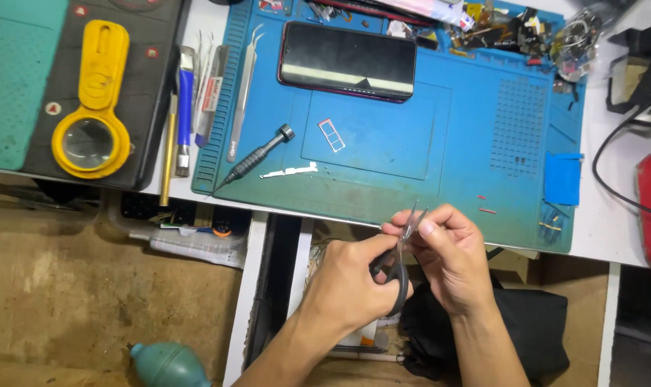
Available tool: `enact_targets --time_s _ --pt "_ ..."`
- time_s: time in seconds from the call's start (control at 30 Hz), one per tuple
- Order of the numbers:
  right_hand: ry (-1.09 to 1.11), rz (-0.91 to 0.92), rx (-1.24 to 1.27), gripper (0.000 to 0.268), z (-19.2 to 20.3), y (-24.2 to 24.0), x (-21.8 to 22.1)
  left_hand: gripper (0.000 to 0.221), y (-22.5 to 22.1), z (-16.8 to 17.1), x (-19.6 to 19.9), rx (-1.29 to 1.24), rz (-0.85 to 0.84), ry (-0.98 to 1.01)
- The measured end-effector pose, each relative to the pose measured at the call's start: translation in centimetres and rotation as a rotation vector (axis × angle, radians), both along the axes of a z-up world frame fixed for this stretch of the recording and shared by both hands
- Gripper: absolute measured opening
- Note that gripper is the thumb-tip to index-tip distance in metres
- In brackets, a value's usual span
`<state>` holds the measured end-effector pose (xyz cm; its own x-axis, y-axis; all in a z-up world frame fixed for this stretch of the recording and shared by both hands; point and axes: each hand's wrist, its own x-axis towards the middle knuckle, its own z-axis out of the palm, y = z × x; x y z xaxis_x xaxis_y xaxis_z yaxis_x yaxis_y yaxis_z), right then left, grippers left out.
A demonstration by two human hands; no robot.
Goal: Trimming a fine copper wire using small scissors at a repair bench
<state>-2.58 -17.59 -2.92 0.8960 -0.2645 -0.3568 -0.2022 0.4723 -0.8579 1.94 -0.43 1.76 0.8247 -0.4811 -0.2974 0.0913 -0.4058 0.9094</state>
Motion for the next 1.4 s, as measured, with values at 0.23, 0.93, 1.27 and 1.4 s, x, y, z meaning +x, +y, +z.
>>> enact_targets --time_s 0.23,0.93,1.27,1.4 --pt "-0.020 0.021 0.027 0.014 -0.9 -0.6 -0.3 0.010 -0.4 -1.4 0.3 -0.058 0.007 -0.099" --pt "-0.084 0.070 0.019 0.011 -0.7 -1.0 -0.3 0.009 -0.6 -2.1 0.4 -0.103 -0.046 -0.179" --pt "-0.087 0.104 0.014 0.011 -0.7 -1.2 -0.2 0.006 -0.4 -2.3 0.3 -0.062 -0.077 -0.170" --pt "-0.071 0.112 0.030 0.009 -0.7 -1.4 -0.2 0.006 -0.4 -2.4 0.3 -0.025 -0.091 -0.154"
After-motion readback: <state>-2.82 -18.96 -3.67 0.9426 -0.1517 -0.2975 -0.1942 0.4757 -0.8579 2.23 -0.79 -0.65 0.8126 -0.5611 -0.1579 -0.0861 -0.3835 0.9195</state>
